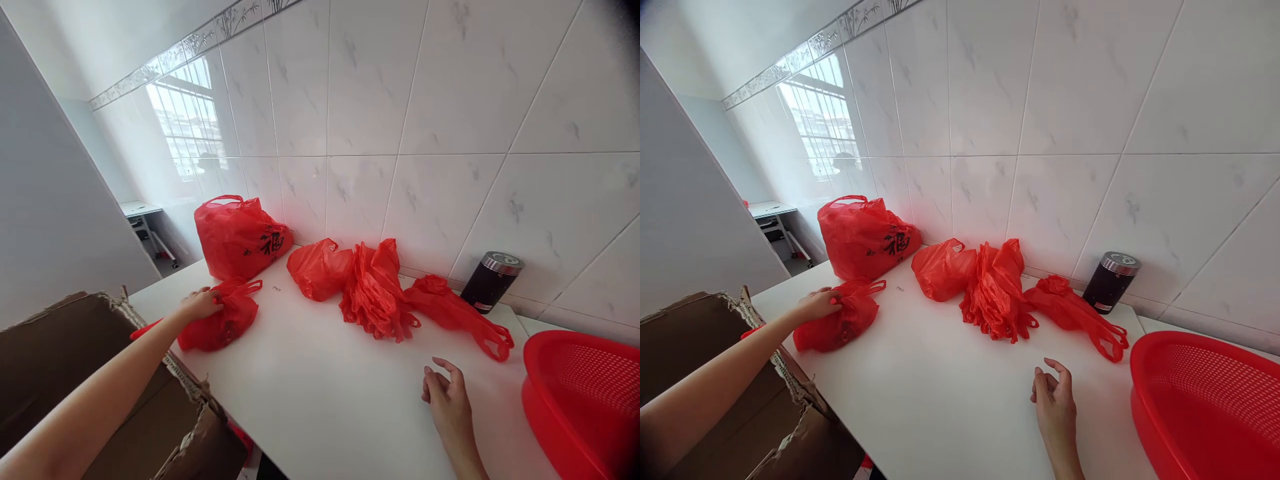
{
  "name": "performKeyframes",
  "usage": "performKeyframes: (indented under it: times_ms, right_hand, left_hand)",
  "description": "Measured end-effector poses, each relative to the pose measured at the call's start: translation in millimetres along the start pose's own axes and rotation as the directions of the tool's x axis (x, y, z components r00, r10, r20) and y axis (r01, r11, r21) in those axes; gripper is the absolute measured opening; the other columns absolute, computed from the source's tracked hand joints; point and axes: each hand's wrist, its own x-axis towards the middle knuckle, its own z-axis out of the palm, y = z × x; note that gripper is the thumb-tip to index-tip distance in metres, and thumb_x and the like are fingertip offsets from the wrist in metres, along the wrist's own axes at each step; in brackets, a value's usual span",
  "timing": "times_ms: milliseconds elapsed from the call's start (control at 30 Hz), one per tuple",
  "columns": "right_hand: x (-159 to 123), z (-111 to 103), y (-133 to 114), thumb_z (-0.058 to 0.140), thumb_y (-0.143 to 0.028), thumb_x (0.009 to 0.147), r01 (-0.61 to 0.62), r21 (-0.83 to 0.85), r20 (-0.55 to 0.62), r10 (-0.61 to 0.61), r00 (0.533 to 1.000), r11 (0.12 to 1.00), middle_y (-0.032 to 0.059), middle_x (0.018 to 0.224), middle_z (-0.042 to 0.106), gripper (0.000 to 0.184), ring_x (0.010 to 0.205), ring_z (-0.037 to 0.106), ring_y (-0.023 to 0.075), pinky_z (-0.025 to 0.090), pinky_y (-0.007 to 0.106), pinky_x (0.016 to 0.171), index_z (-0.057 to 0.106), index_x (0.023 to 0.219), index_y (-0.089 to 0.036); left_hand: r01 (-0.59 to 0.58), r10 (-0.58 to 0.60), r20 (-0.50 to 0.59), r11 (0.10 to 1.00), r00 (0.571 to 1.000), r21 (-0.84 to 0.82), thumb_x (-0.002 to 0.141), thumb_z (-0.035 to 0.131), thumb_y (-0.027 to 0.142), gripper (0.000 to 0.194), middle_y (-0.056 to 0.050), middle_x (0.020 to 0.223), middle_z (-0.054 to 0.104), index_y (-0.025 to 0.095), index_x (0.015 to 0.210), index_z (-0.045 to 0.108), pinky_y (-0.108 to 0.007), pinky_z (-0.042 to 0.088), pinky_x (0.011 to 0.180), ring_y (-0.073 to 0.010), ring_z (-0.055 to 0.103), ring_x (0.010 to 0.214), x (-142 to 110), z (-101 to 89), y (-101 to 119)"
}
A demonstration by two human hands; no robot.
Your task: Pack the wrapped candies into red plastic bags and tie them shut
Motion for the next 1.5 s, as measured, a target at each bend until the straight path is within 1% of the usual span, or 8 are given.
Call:
performKeyframes:
  times_ms: [133,367,733,867,1033,1167,1333,1500]
  right_hand:
    - [0.1,1.0,0.7,0.052,-0.065,0.082,0.001,-0.024,-0.007,-0.001,1.0,1.0,-0.0053,0.059,0.052,0.051,0.056,0.052,0.0172,0.042,0.029,0.059,0.047,0.111,-0.024]
    - [-0.8,2.1,-2.4,0.051,-0.063,0.083,0.01,-0.075,0.004,-0.009,1.0,0.997,-0.0048,0.058,0.052,0.047,0.056,0.053,0.0173,0.041,0.029,0.058,0.049,0.108,-0.023]
    - [0.3,2.2,-5.1,0.049,-0.061,0.083,-0.006,-0.101,0.023,0.009,1.0,0.995,-0.005,0.059,0.052,0.043,0.058,0.054,0.0177,0.042,0.029,0.062,0.05,0.105,-0.024]
    - [-0.5,1.7,-5.3,0.047,-0.06,0.085,0.016,-0.138,0.03,-0.012,0.999,0.99,-0.0044,0.061,0.051,0.041,0.058,0.054,0.0179,0.042,0.028,0.06,0.052,0.103,-0.024]
    - [-10.4,8.9,-10.2,0.044,-0.055,0.089,0.122,-0.217,0.09,-0.105,0.99,0.968,-0.0035,0.061,0.049,0.035,0.056,0.051,0.0165,0.039,0.026,0.054,0.054,0.098,-0.023]
    - [-29.4,22.3,-27.6,0.045,-0.054,0.092,0.293,-0.14,0.189,-0.265,0.946,0.946,-0.0024,0.064,0.049,0.034,0.056,0.048,0.0151,0.037,0.024,0.05,0.056,0.098,-0.022]
    - [-44.0,24.5,-49.9,0.046,-0.046,0.095,0.446,-0.019,0.138,-0.439,0.888,0.895,0.0064,0.105,0.059,0.035,0.095,0.056,0.02,0.047,0.03,0.078,0.054,0.121,-0.023]
    - [-37.9,14.2,-56.4,0.051,-0.05,0.093,0.324,0.011,0.203,-0.319,0.926,0.946,0.0071,0.113,0.06,0.05,0.102,0.056,0.0224,0.044,0.037,0.089,0.046,0.135,-0.025]
  left_hand:
    - [-0.039,0.041,0.036,0.997,0.998,-0.068,0.075,0.058,0.032,0.021,-0.002,0.078,0.067,0.014,0.082,0.065,-0.026,0.042,0.07,-0.0182,0.059,0.074,-1.1,-11.7,-2.8]
    - [-0.087,0.064,-0.199,0.991,0.978,-0.106,0.08,0.05,0.033,0.026,-0.003,0.116,0.057,0.019,0.1,0.061,-0.026,0.039,0.09,-0.0206,0.056,0.1,-31.9,-18.9,12.7]
    - [-0.049,-0.005,-0.195,0.961,0.981,-0.272,0.077,0.051,0.033,0.029,-0.002,0.092,0.069,0.02,0.102,0.061,-0.032,0.043,0.077,-0.0231,0.062,0.085,-36.0,-16.8,27.3]
    - [-0.136,0.074,-0.187,0.929,0.98,-0.344,0.074,0.054,0.031,0.029,-0.002,0.106,0.069,0.023,0.1,0.06,-0.031,0.045,0.081,-0.0227,0.064,0.09,-46.2,-13.1,50.4]
    - [-0.291,0.27,-0.112,0.844,0.956,-0.451,0.076,0.054,0.031,0.023,-0.001,0.102,0.069,0.024,0.097,0.06,-0.033,0.048,0.077,-0.0204,0.063,0.079,-73.6,-16.3,106.5]
    - [-0.465,0.525,-0.028,0.726,0.851,-0.507,0.077,0.052,0.02,0.022,0.0,0.099,0.068,0.024,0.097,0.06,-0.031,0.049,0.077,-0.018,0.061,0.08,-106.2,-8.6,159.2]
    - [-0.727,0.813,-0.014,0.513,0.583,-0.457,0.079,0.056,0.013,0.027,-0.002,0.114,0.065,0.025,0.103,0.062,-0.031,0.046,0.09,-0.0198,0.058,0.104,-135.5,2.1,210.9]
    - [-0.751,0.899,0.074,0.403,0.431,-0.523,0.083,0.063,0.035,0.041,-0.005,0.131,0.059,0.028,0.123,0.058,-0.036,0.043,0.099,-0.0237,0.054,0.116,-142.0,3.5,239.4]
